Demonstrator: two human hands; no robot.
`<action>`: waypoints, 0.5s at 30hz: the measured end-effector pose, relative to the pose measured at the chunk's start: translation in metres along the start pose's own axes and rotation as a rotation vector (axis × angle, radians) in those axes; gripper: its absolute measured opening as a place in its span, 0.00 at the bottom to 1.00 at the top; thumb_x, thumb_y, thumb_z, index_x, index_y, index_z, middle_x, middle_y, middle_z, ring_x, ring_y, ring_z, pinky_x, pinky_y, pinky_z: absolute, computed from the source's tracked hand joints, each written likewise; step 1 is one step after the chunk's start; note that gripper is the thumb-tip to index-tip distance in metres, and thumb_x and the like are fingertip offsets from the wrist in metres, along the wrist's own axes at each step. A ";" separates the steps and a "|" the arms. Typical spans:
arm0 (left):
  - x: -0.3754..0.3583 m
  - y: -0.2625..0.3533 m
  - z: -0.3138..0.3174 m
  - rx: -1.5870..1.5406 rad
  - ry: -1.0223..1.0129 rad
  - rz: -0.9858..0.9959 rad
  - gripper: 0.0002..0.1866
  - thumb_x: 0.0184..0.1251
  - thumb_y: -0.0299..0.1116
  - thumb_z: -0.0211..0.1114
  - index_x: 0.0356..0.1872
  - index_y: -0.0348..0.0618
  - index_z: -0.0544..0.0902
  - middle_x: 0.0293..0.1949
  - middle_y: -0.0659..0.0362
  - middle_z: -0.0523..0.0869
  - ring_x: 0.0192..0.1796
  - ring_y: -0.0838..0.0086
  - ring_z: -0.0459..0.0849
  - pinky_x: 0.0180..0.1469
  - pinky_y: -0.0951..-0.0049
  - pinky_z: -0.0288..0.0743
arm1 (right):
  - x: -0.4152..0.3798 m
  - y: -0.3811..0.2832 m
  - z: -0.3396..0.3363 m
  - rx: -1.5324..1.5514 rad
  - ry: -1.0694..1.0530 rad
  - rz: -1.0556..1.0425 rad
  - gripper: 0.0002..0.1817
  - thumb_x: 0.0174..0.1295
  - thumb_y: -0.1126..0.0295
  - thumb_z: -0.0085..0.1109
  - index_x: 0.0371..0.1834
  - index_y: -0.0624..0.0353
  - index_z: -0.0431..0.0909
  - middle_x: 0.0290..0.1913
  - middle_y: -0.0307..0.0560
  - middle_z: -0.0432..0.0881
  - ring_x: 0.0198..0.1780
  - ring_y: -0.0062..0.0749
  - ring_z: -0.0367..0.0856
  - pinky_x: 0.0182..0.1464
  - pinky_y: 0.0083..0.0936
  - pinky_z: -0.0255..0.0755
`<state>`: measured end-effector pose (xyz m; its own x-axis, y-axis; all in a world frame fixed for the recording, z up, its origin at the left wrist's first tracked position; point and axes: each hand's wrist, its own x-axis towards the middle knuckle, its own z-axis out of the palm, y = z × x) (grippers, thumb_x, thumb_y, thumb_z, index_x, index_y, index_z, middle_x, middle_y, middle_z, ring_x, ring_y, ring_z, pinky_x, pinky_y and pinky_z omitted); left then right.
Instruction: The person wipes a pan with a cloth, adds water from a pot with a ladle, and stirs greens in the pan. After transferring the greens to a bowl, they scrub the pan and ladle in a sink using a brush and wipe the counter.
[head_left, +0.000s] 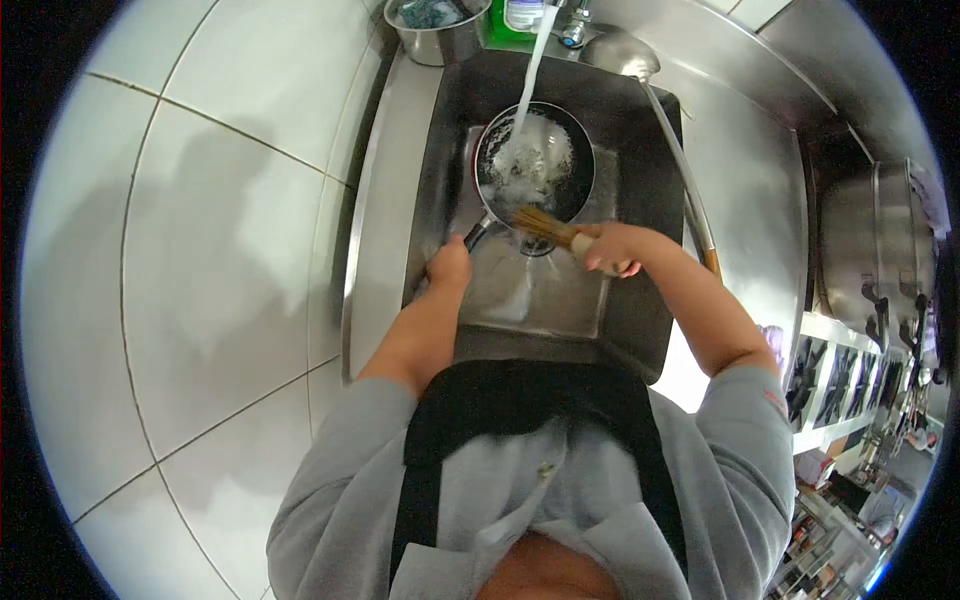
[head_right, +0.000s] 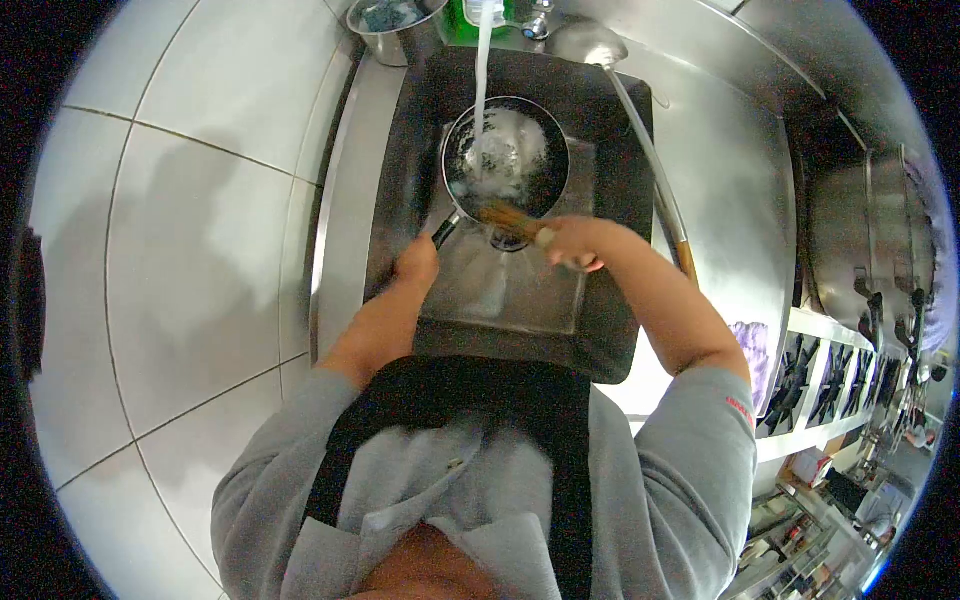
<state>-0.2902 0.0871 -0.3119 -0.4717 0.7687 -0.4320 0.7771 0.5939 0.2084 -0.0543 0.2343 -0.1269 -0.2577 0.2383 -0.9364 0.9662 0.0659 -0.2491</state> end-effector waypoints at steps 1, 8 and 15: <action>-0.003 0.000 -0.003 0.004 0.002 -0.002 0.12 0.67 0.29 0.53 0.49 0.40 0.73 0.39 0.46 0.86 0.44 0.49 0.86 0.47 0.48 0.77 | 0.007 0.009 -0.006 -0.272 0.146 0.008 0.38 0.54 0.68 0.61 0.70 0.30 0.61 0.50 0.52 0.81 0.40 0.42 0.84 0.39 0.37 0.81; 0.009 0.002 0.000 -0.002 -0.114 -0.091 0.18 0.67 0.31 0.54 0.57 0.42 0.72 0.46 0.44 0.84 0.51 0.52 0.84 0.51 0.50 0.77 | 0.036 0.014 0.015 -0.386 0.141 -0.070 0.43 0.51 0.72 0.61 0.73 0.32 0.58 0.40 0.55 0.80 0.24 0.34 0.79 0.25 0.31 0.76; 0.002 0.010 0.004 -0.035 -0.214 -0.029 0.18 0.66 0.31 0.54 0.57 0.42 0.73 0.52 0.46 0.82 0.57 0.53 0.81 0.57 0.50 0.74 | 0.107 -0.053 0.011 0.825 -0.012 -0.480 0.29 0.53 0.64 0.60 0.61 0.34 0.67 0.40 0.41 0.75 0.23 0.27 0.72 0.19 0.30 0.72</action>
<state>-0.2815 0.0936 -0.3136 -0.3910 0.6857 -0.6140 0.7478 0.6256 0.2223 -0.1336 0.2458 -0.2168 -0.6319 0.3531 -0.6899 0.4555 -0.5510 -0.6992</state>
